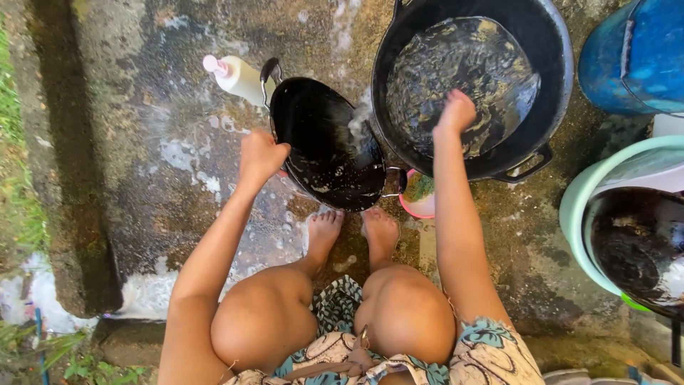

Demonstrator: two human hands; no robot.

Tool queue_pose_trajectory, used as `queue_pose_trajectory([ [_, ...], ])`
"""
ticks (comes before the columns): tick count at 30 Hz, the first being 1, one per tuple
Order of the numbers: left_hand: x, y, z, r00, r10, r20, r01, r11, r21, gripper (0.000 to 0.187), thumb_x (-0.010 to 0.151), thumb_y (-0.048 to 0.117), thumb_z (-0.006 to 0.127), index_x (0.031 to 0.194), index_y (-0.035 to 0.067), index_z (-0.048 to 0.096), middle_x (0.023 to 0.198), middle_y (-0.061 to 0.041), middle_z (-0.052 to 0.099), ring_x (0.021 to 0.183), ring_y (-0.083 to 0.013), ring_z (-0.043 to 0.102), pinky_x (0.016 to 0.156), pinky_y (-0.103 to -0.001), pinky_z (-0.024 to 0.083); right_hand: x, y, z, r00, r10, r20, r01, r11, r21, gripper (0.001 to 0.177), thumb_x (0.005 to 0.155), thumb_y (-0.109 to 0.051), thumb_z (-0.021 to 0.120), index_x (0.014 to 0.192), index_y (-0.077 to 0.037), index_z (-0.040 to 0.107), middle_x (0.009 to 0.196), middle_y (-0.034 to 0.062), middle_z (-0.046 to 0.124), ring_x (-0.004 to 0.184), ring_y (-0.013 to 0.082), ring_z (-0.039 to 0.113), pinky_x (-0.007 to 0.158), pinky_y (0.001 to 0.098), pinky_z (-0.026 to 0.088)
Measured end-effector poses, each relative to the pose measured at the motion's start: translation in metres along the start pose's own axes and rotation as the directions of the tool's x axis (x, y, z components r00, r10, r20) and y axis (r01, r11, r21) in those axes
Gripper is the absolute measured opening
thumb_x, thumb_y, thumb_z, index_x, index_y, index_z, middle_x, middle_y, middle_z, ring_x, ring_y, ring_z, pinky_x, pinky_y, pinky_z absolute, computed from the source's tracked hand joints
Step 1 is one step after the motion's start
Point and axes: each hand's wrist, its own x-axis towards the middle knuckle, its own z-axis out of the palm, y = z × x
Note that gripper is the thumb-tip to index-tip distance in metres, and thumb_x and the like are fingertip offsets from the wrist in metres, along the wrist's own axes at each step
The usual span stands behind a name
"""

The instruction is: The recorder is washing various pots and pans in basins on the ground.

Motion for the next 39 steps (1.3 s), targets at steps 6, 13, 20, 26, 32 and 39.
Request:
queue_pose_trajectory([
  [6,-0.006,-0.011,0.006,0.995,0.083,-0.063,-0.081,0.996,0.042,0.035,0.081,0.012,0.069,0.052,-0.002,0.056,0.048,-0.018,0.061,0.044,-0.0255,0.069,0.044,-0.037,0.054,-0.063,-0.104,0.088,0.794,0.406,0.452,-0.543,0.809,0.227,0.043,0.099,-0.026,0.044,0.110,0.008,0.067,0.101,0.0223,0.074,0.095,0.0347,0.073,0.089,0.0427,0.058],
  [13,0.005,-0.036,0.037,0.896,0.411,-0.170,-0.376,0.904,0.205,0.029,0.076,0.011,0.075,0.058,-0.003,0.057,0.056,-0.022,0.054,0.046,-0.0309,0.054,0.049,-0.046,0.045,-0.284,-0.206,0.208,0.081,0.331,0.940,-0.372,0.885,-0.279,0.052,0.103,-0.037,0.044,0.133,0.001,0.065,0.130,0.0159,0.072,0.122,0.0242,0.071,0.111,0.0368,0.055],
  [20,-0.001,-0.051,0.037,0.945,0.306,-0.116,-0.303,0.952,0.041,0.026,0.079,0.003,0.065,0.061,-0.005,0.049,0.053,-0.021,0.044,0.042,-0.0209,0.046,0.062,-0.041,0.055,-0.032,-0.065,0.009,0.994,-0.019,0.108,0.025,0.998,-0.054,0.030,0.089,-0.009,0.048,0.099,-0.006,0.076,0.094,0.0088,0.078,0.081,0.0168,0.071,0.071,0.0310,0.059],
  [26,0.004,-0.053,0.033,0.880,0.432,-0.196,-0.441,0.897,-0.003,0.031,0.080,-0.001,0.063,0.060,-0.005,0.040,0.049,-0.020,0.038,0.042,-0.0135,0.035,0.098,-0.037,0.059,-0.097,-0.150,0.085,0.818,0.487,0.306,-0.533,0.842,0.085,0.050,0.088,-0.029,0.041,0.097,0.009,0.072,0.096,0.0228,0.079,0.089,0.0331,0.076,0.084,0.0379,0.059],
  [32,-0.001,-0.043,0.035,0.931,0.321,-0.174,-0.334,0.941,-0.048,0.028,0.082,0.000,0.063,0.064,-0.006,0.043,0.054,-0.019,0.040,0.049,-0.0108,0.036,0.076,-0.036,0.058,-0.269,-0.173,0.174,0.054,0.383,0.922,-0.380,0.862,-0.336,0.058,0.104,-0.042,0.042,0.119,0.005,0.071,0.119,0.0201,0.075,0.111,0.0298,0.074,0.105,0.0404,0.057],
  [39,-0.021,-0.036,0.010,0.850,0.453,-0.270,-0.443,0.891,0.100,0.028,0.083,-0.004,0.065,0.064,-0.007,0.046,0.056,-0.024,0.047,0.045,-0.0211,0.046,0.050,-0.042,0.044,-0.196,-0.182,0.109,0.522,0.305,0.796,0.034,0.926,-0.377,0.027,0.102,-0.023,0.056,0.102,-0.002,0.073,0.097,0.0138,0.076,0.085,0.0216,0.075,0.080,0.0349,0.063],
])
